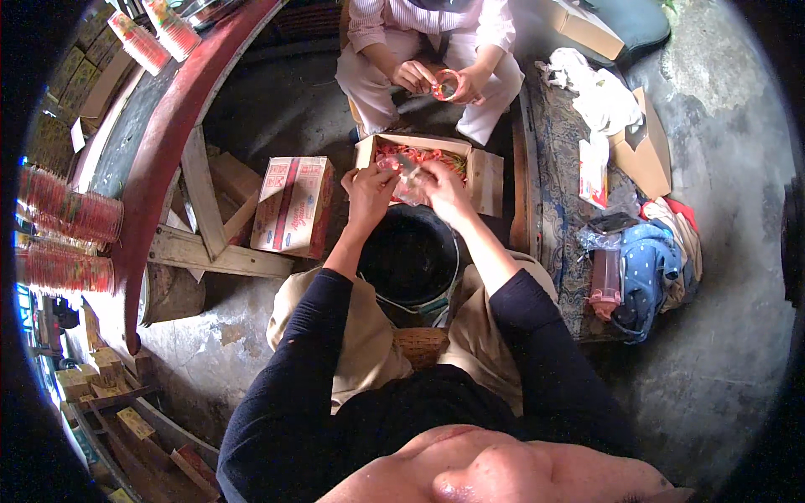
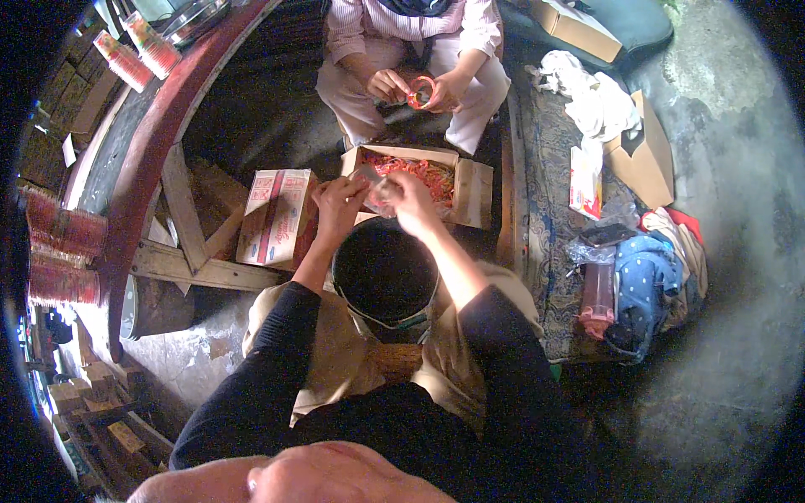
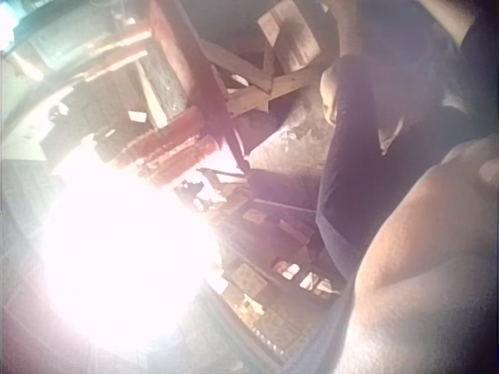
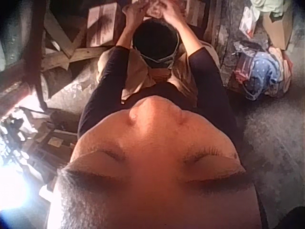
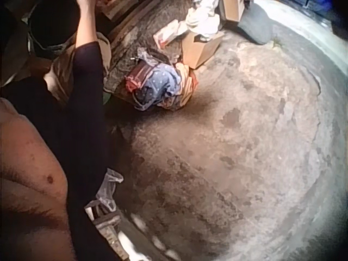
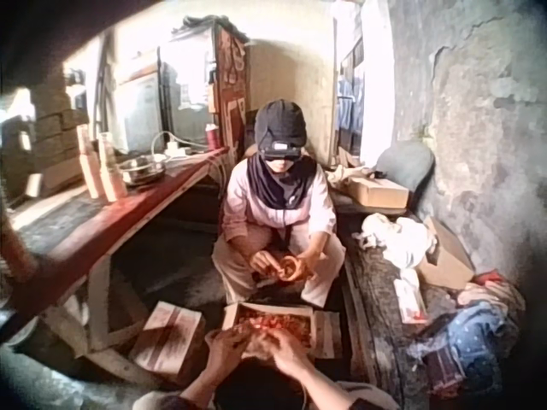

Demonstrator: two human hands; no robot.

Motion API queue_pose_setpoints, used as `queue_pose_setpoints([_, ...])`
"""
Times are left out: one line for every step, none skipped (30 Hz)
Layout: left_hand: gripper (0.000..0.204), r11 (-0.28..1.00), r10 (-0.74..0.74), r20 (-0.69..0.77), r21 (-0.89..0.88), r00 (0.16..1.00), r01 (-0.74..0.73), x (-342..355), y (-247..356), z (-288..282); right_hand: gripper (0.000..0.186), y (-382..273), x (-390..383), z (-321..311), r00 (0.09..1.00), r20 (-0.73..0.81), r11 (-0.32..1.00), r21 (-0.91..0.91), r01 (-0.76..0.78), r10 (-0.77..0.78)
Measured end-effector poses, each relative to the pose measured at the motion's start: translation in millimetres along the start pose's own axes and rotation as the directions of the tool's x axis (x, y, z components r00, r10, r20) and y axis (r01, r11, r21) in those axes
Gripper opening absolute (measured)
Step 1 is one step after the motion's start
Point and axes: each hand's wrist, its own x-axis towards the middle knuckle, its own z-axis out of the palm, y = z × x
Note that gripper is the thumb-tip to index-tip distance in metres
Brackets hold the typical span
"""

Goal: The person picks up a green plate, places it to the side, and then proceeds to open several cardboard boxes and a bucket to sort through packaged food items.

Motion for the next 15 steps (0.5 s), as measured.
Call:
queue_pose_setpoints([0.012, 1.0, 0.011, -0.003, -0.012, 1.0, -0.012, 2, 4, -1, 0.013, 5, 5, -6, 0.998, -0.041, 0.999, 0.01, -0.038, 0.038])
queue_pose_setpoints([0.012, 0.999, 0.026, 0.0, 0.023, 1.0, -0.026, 2, 4, -2, 0.015, 6, 10, -6, 0.983, -0.147, 0.994, 0.014, -0.107, 0.107])
queue_pose_setpoints([0.011, 1.0, 0.021, -0.006, 0.004, 1.0, -0.021, 1, 5, -2, 0.02, 8, 13, -14, 0.962, -0.03, 0.924, 0.286, -0.253, 0.272])
queue_pose_setpoints([0.011, 1.0, 0.016, -0.012, -0.015, 1.0, -0.016, -1, 7, 0, 0.022, 10, 13, -17, 0.948, -0.03, 0.908, 0.298, -0.295, 0.318])
queue_pose_setpoints([0.011, 0.999, 0.009, -0.017, -0.034, 1.0, -0.009, -1, 8, 0, 0.023, 11, 13, -18, 0.931, -0.028, 0.889, 0.31, -0.337, 0.363])
queue_pose_setpoints([0.013, 1.0, 0.015, 0.008, -0.026, 1.0, -0.014, -1, 8, -1, 0.023, 11, 12, -17, 0.947, -0.025, 0.91, 0.287, -0.3, 0.32])
queue_pose_setpoints([0.015, 1.0, 0.02, 0.033, -0.019, 0.999, -0.02, -1, 7, -2, 0.022, 12, 11, -15, 0.961, -0.019, 0.929, 0.263, -0.26, 0.275])
queue_pose_setpoints([0.018, 1.0, 0.025, 0.06, -0.015, 0.998, -0.024, -2, 7, -2, 0.022, 12, 8, -14, 0.972, -0.014, 0.945, 0.238, -0.223, 0.232])
queue_pose_setpoints([0.018, 0.999, 0.032, 0.052, -0.025, 0.998, -0.031, -2, 7, -2, 0.021, 13, 7, -12, 0.971, -0.014, 0.936, 0.269, -0.226, 0.239])
queue_pose_setpoints([0.018, 0.999, 0.039, 0.045, -0.035, 0.998, -0.037, -3, 6, -2, 0.021, 13, 6, -7, 0.969, -0.014, 0.926, 0.3, -0.23, 0.245])
queue_pose_setpoints([0.018, 0.998, 0.048, 0.036, -0.046, 0.998, -0.046, -2, 5, -1, 0.021, 15, 6, -5, 0.968, -0.016, 0.916, 0.329, -0.231, 0.25])
queue_pose_setpoints([0.017, 0.997, 0.048, 0.029, -0.059, 0.998, -0.046, -2, 5, 0, 0.027, 20, 8, -7, 0.962, 0.089, 0.896, 0.35, -0.273, 0.259])
queue_pose_setpoints([0.017, 0.996, 0.048, 0.022, -0.072, 0.999, -0.046, -2, 6, 2, 0.026, 24, 7, -7, 0.96, 0.106, 0.873, 0.399, -0.28, 0.26])
queue_pose_setpoints([0.017, 0.996, 0.047, 0.015, -0.081, 0.999, -0.046, -2, 7, 1, 0.026, 26, 7, -5, 0.958, 0.124, 0.846, 0.45, -0.286, 0.258])
queue_pose_setpoints([0.017, 0.997, 0.036, 0.031, -0.075, 0.999, -0.033, -1, 8, 1, 0.025, 29, 7, -5, 0.956, 0.142, 0.816, 0.499, -0.292, 0.256])
